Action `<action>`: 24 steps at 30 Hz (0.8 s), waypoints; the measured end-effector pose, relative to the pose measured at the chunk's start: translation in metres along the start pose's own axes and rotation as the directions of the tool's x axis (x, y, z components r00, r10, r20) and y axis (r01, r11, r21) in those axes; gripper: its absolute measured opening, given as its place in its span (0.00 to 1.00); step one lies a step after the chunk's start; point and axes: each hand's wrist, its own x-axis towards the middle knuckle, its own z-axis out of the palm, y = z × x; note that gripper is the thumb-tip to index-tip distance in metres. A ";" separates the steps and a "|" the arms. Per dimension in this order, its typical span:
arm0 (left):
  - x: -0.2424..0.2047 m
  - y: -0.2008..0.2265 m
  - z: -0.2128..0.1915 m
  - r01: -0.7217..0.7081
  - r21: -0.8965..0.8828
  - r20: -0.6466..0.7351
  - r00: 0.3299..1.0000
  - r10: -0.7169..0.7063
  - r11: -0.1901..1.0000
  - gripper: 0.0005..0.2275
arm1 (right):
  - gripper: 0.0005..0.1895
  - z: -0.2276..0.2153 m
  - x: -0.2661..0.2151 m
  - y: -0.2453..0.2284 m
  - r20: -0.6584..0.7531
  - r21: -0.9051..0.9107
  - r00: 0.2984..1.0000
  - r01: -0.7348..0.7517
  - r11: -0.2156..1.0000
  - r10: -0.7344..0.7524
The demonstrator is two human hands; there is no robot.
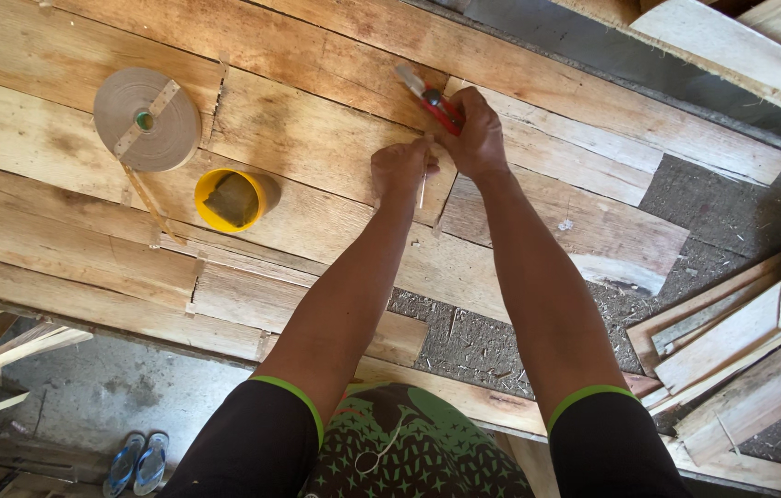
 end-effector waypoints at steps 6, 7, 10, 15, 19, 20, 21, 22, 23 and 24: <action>0.025 -0.027 -0.012 -0.048 -0.101 0.156 0.986 0.063 0.994 0.05 | 0.18 -0.039 -0.022 0.005 0.030 -0.008 1.000 0.002 1.000 -0.002; 0.028 -0.029 -0.014 -0.048 -0.073 0.170 0.984 0.060 0.996 0.05 | 0.15 -0.046 -0.027 0.006 0.021 -0.052 0.998 0.067 0.996 -0.066; 0.032 -0.031 -0.018 -0.039 -0.045 0.206 0.977 0.047 0.998 0.06 | 0.14 -0.062 -0.044 0.003 0.053 -0.152 0.993 0.112 0.982 -0.105; 0.034 -0.035 -0.017 -0.039 -0.082 0.212 0.976 0.056 0.996 0.07 | 0.17 -0.075 -0.055 -0.005 0.120 -0.381 0.985 0.163 0.910 -0.127; 0.037 -0.035 -0.016 -0.021 -0.140 0.216 0.975 0.051 0.990 0.06 | 0.17 -0.072 -0.054 -0.010 0.110 -0.403 0.980 0.197 0.894 -0.166; 0.039 -0.035 -0.016 -0.021 -0.132 0.212 0.976 0.049 0.991 0.06 | 0.17 -0.071 -0.053 -0.010 0.103 -0.402 0.979 0.204 0.893 -0.177; 0.039 -0.037 -0.016 -0.020 -0.124 0.207 0.977 0.045 0.992 0.06 | 0.17 -0.070 -0.053 -0.010 0.097 -0.400 0.977 0.211 0.892 -0.187; 0.040 -0.038 -0.016 -0.018 -0.116 0.203 0.978 0.042 0.993 0.06 | 0.17 -0.068 -0.053 -0.009 0.092 -0.398 0.976 0.217 0.891 -0.197; 0.041 -0.038 -0.016 -0.018 -0.115 0.206 0.978 0.042 0.993 0.06 | 0.17 -0.067 -0.053 -0.008 0.096 -0.405 0.977 0.213 0.889 -0.190; 0.042 -0.039 -0.016 -0.018 -0.115 0.210 0.977 0.042 0.993 0.05 | 0.17 -0.066 -0.053 -0.007 0.101 -0.412 0.978 0.208 0.887 -0.183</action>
